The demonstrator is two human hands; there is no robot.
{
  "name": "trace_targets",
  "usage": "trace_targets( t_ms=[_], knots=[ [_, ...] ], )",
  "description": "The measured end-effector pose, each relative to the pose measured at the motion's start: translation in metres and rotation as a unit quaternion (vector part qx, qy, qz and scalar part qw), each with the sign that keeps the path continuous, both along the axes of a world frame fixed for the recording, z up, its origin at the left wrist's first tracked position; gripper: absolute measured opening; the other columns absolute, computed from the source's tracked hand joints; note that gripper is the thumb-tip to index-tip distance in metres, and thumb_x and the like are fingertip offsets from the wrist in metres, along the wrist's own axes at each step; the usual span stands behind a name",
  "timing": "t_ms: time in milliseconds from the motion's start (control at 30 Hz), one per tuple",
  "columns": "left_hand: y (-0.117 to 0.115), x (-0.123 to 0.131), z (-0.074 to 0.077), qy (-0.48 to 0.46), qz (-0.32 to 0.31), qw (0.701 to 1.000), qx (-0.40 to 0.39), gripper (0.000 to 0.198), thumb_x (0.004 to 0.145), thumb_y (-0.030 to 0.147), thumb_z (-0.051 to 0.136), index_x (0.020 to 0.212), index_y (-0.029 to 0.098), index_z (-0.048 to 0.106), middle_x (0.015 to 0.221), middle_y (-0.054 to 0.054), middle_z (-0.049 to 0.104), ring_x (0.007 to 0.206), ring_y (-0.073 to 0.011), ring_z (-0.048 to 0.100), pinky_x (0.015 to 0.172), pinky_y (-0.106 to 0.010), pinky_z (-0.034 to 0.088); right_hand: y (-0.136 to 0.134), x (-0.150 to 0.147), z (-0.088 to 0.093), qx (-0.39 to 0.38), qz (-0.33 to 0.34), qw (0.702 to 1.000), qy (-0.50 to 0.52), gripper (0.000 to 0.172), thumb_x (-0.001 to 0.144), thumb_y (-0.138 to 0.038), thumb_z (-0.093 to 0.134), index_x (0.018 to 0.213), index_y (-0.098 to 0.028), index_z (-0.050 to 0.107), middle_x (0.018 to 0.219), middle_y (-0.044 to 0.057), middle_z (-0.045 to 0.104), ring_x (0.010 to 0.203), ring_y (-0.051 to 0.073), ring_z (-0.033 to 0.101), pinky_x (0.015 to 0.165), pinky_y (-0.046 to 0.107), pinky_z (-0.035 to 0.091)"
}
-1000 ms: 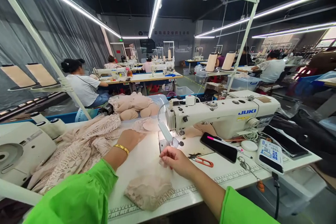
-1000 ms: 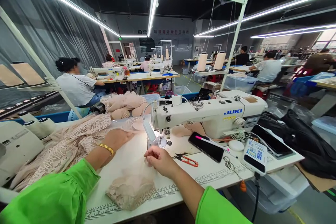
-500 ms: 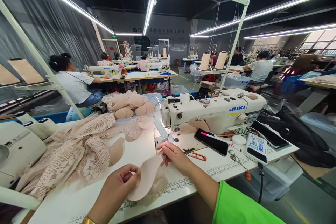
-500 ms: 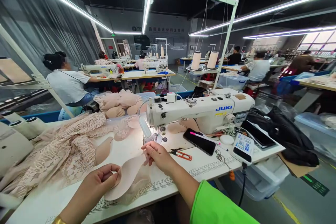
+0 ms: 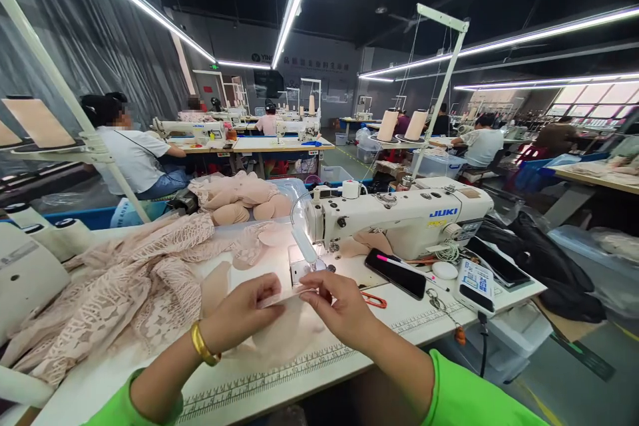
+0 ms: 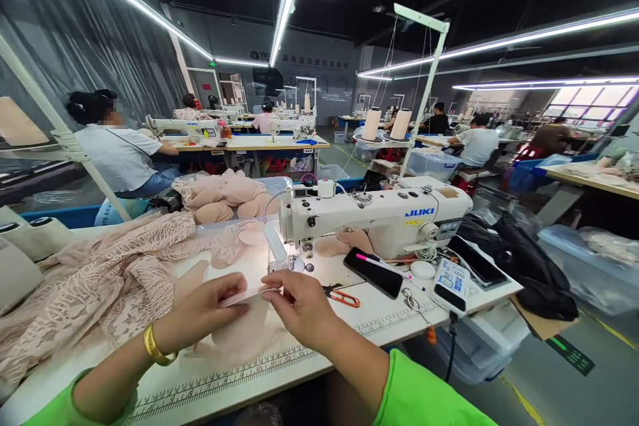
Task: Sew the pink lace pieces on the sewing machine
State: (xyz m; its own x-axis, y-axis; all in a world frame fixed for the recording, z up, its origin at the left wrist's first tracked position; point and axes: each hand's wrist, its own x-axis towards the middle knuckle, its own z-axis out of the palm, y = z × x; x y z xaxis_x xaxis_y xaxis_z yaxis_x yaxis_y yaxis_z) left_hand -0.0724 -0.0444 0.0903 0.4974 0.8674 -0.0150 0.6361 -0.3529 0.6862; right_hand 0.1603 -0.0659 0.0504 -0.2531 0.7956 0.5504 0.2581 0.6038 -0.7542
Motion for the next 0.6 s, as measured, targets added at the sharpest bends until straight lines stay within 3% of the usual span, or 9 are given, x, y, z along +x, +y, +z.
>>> trace_targets(
  t_ms=[33, 100, 167, 200, 300, 367, 467, 600],
  knots=[
    [0.003, -0.003, 0.0, 0.024, 0.041, 0.996, 0.08, 0.016, 0.086, 0.036, 0.055, 0.079, 0.023, 0.05, 0.066, 0.004, 0.054, 0.061, -0.0166, 0.053, 0.056, -0.027, 0.038, 0.003, -0.001, -0.003, 0.027, -0.023, 0.999, -0.003, 0.02, 0.1, -0.032, 0.065, 0.117, -0.026, 0.072, 0.096, 0.005, 0.078, 0.07, 0.018, 0.064, 0.071, 0.032, 0.053],
    [0.004, -0.01, -0.005, 0.078, 0.075, 0.958, 0.266, 0.012, 0.09, 0.025, 0.051, 0.078, 0.023, 0.053, 0.064, 0.003, 0.055, 0.061, -0.0177, 0.053, 0.06, -0.03, 0.037, 0.011, -0.002, -0.015, 0.085, -0.039, 0.995, -0.028, 0.021, 0.103, -0.029, 0.059, 0.12, -0.025, 0.07, 0.101, 0.006, 0.079, 0.074, 0.019, 0.066, 0.072, 0.032, 0.054],
    [0.002, -0.015, -0.015, 0.145, 0.04, 0.909, 0.39, 0.02, 0.095, 0.016, 0.046, 0.081, 0.023, 0.059, 0.071, -0.001, 0.063, 0.067, -0.0208, 0.057, 0.068, -0.034, 0.042, 0.023, -0.003, -0.03, 0.148, -0.039, 0.983, -0.097, 0.024, 0.105, -0.021, 0.05, 0.121, -0.024, 0.068, 0.104, 0.007, 0.08, 0.081, 0.02, 0.068, 0.076, 0.032, 0.052],
    [0.001, -0.015, -0.021, 0.178, 0.008, 0.893, 0.413, 0.022, 0.096, 0.014, 0.048, 0.082, 0.023, 0.061, 0.074, -0.002, 0.066, 0.069, -0.0222, 0.059, 0.071, -0.036, 0.043, 0.03, -0.002, -0.038, 0.174, -0.037, 0.973, -0.149, 0.026, 0.104, -0.017, 0.048, 0.117, -0.023, 0.069, 0.103, 0.006, 0.08, 0.083, 0.02, 0.067, 0.076, 0.032, 0.051],
    [0.002, -0.007, -0.039, 0.239, -0.11, 0.898, 0.353, 0.013, 0.092, 0.017, 0.066, 0.081, 0.022, 0.062, 0.08, -0.001, 0.07, 0.072, -0.0237, 0.062, 0.073, -0.038, 0.045, 0.056, 0.007, -0.06, 0.212, -0.006, 0.923, -0.32, 0.023, 0.102, -0.013, 0.052, 0.098, -0.023, 0.072, 0.096, 0.002, 0.079, 0.082, 0.018, 0.064, 0.073, 0.03, 0.044],
    [0.009, 0.005, -0.05, 0.224, -0.16, 0.907, 0.317, 0.013, 0.093, 0.016, 0.069, 0.084, 0.022, 0.062, 0.087, -0.001, 0.071, 0.078, -0.0231, 0.063, 0.075, -0.037, 0.046, 0.072, 0.016, -0.068, 0.225, 0.033, 0.893, -0.389, 0.02, 0.103, -0.014, 0.056, 0.094, -0.023, 0.072, 0.098, 0.0, 0.078, 0.085, 0.017, 0.063, 0.073, 0.029, 0.042],
    [0.03, 0.023, -0.064, 0.2, -0.17, 0.897, 0.354, 0.024, 0.095, -0.001, 0.053, 0.092, 0.02, 0.064, 0.095, -0.003, 0.07, 0.086, -0.0227, 0.062, 0.081, -0.037, 0.047, 0.085, 0.03, -0.071, 0.251, 0.079, 0.874, -0.409, 0.021, 0.105, -0.014, 0.054, 0.097, -0.023, 0.072, 0.104, 0.0, 0.078, 0.094, 0.017, 0.063, 0.075, 0.029, 0.042],
    [0.05, 0.034, -0.084, 0.221, -0.139, 0.88, 0.397, 0.028, 0.095, -0.002, 0.051, 0.078, 0.019, 0.061, 0.081, -0.004, 0.063, 0.071, -0.0228, 0.054, 0.067, -0.036, 0.041, 0.086, 0.046, -0.066, 0.243, 0.056, 0.894, -0.373, 0.023, 0.101, -0.009, 0.055, 0.102, -0.024, 0.072, 0.118, 0.003, 0.076, 0.106, 0.02, 0.061, 0.08, 0.03, 0.044]
  ],
)
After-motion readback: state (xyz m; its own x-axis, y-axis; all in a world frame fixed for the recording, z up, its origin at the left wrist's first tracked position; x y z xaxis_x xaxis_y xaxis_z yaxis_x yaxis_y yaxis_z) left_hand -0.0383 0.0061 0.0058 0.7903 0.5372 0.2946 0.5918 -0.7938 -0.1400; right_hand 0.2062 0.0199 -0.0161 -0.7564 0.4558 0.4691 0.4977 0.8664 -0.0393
